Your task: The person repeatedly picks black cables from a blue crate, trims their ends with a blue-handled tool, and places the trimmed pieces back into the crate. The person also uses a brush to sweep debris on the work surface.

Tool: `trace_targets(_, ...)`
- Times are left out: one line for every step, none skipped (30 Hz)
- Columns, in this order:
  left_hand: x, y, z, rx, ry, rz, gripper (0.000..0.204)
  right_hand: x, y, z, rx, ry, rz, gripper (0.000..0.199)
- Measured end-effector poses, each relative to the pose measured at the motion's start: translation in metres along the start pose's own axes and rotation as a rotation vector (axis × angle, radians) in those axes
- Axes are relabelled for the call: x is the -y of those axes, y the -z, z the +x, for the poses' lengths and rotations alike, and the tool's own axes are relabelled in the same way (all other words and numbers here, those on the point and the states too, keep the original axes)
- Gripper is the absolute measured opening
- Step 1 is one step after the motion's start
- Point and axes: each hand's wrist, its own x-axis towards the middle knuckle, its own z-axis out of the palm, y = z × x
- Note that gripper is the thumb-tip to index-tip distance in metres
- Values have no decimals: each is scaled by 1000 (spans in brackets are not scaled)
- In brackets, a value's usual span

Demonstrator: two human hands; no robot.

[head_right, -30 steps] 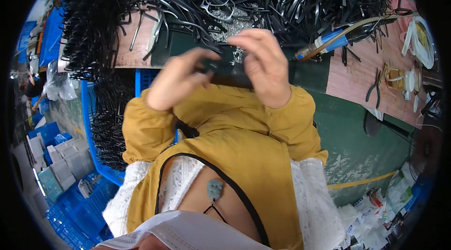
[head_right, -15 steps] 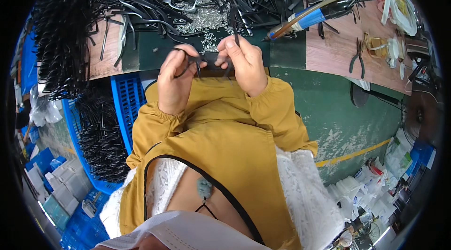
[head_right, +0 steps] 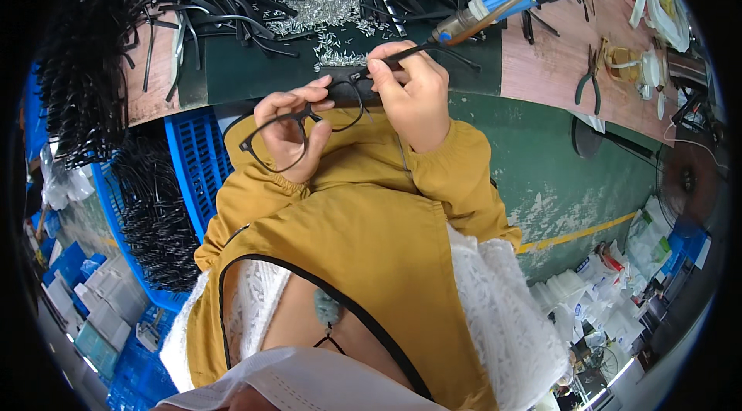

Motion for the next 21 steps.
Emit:
trace_targets(3, 2, -4, 28, -23, 18, 60, -1, 0, 1, -7, 2, 22, 8)
trace_targets(5, 5, -6, 46, -35, 36, 63, -1, 0, 2, -15, -11, 25, 8)
trace_targets(7, 6, -7, 49, -41, 55, 61, -1, 0, 3, -23, -11, 40, 7)
trace_targets(10, 7, -7, 45, -54, 72, 62, 1, -1, 4, 2, -6, 58, 7)
trace_targets(11, 6, -7, 58, -75, 87, 63, 2, -3, 5, -17, -9, 25, 7)
trace_targets(13, 5, -6, 72, -96, 101, 63, 4, -5, 5, -7, -5, -5, 6)
trace_targets(13, 3, -5, 78, -122, 119, 63, 5, -7, 5, -14, 8, -21, 6)
trace_targets(13, 1, -4, 86, -145, 136, 63, 6, -9, 4, 12, 80, -140, 7)
trace_targets(12, -1, -2, 94, -170, 152, 62, 7, -10, 3, 20, 164, -247, 8)
trace_targets(8, -4, -1, 77, -182, 168, 62, 7, -10, 3, 15, 268, -342, 8)
trace_targets(5, -6, 2, 76, -130, 112, 62, 8, -8, 2, 28, 245, -302, 10)
trace_targets(-1, -7, 4, 48, -73, 59, 62, 9, -4, 4, 66, 147, -261, 11)
trace_targets(-7, -7, 8, 38, -86, 3, 63, 10, 0, 6, 126, 75, -224, 12)
trace_targets(-14, -7, 11, -12, -23, 12, 55, 13, 6, 9, 230, 12, -179, 12)
trace_targets(-20, -4, 17, -155, 114, -81, 50, 16, 10, 15, 366, 48, -162, 24)
trace_targets(-26, -1, 22, -237, 207, -169, 44, 20, 11, 23, 406, 169, -42, 35)
trace_targets(-31, 3, 28, -301, 237, -259, 37, 25, 8, 34, 449, -11, 5, 37)
trace_targets(-35, 7, 32, -377, 297, -258, 32, 28, -1, 45, 409, -85, 20, 36)
trace_targets(-37, 11, 36, -354, 299, -278, 29, 33, -13, 58, 396, -2, -33, 35)
trace_targets(-37, 14, 39, -383, 305, -305, 29, 35, -33, 73, 363, 184, -281, 34)
trace_targets(-37, 16, 41, -332, 327, -254, 31, 36, -58, 89, 247, 422, -564, 37)
